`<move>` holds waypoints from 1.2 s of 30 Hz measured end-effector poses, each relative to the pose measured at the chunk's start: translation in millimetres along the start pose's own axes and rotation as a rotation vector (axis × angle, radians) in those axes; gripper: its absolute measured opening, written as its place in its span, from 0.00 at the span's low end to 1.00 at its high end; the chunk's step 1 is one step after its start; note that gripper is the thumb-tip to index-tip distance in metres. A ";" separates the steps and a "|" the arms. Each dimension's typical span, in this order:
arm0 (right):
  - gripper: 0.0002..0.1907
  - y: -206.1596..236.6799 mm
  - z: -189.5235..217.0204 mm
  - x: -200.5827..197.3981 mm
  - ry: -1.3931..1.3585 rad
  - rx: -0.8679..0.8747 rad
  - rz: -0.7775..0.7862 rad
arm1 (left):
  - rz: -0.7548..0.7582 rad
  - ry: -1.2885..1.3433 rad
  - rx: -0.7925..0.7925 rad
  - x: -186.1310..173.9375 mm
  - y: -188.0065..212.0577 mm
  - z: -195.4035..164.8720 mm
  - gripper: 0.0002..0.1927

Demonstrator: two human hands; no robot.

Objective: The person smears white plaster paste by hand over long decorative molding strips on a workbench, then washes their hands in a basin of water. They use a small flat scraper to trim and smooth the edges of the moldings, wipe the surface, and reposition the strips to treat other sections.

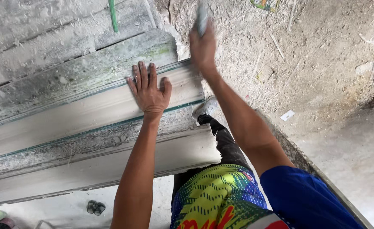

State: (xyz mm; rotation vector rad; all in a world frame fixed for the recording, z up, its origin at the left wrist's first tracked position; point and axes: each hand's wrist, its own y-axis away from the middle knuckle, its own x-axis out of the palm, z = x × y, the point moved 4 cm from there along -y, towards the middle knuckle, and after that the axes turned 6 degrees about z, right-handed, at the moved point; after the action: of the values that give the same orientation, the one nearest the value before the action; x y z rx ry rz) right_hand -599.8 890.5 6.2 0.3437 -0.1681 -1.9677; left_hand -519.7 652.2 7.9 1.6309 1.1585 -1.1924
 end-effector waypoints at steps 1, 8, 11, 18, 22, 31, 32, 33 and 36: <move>0.10 6.7 0.3 -1.6 0.021 -0.066 -0.007 | 0.005 0.007 -0.008 -0.6 -0.1 -0.6 0.30; 0.02 15.6 -3.5 -14.9 0.038 -0.235 -0.179 | 0.005 0.043 -0.020 -5.3 -0.9 -3.5 0.29; 0.08 11.6 -6.4 -15.0 0.092 -0.112 -0.110 | -0.018 0.027 0.006 -2.7 -1.1 -4.2 0.30; 0.04 32.4 -13.4 -21.0 -0.050 -0.248 -0.193 | 0.043 0.003 -0.018 2.2 1.2 -0.2 0.31; 0.07 54.3 -49.0 -39.2 -0.290 0.265 -0.160 | 0.052 -0.008 -0.011 0.2 0.3 0.8 0.32; 0.24 170.0 -95.8 -174.3 0.050 0.239 -0.081 | 0.069 -0.058 -0.004 1.2 7.2 4.2 0.36; 0.23 189.9 -100.9 -181.0 0.005 0.249 -0.051 | 0.060 -0.055 0.007 0.6 9.1 4.3 0.36; 0.22 209.6 -106.0 -183.9 -0.044 0.257 -0.022 | 0.053 -0.053 0.013 0.1 11.0 4.6 0.36; 0.35 260.5 -109.5 -174.5 0.130 0.100 0.317 | 0.044 -0.041 0.019 2.3 15.0 6.1 0.36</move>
State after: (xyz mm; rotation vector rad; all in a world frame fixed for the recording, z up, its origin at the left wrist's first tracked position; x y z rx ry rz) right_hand -272.5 946.9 1.8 0.4786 -0.2236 -1.6229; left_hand -506.5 642.9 5.4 1.6305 1.0831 -1.2071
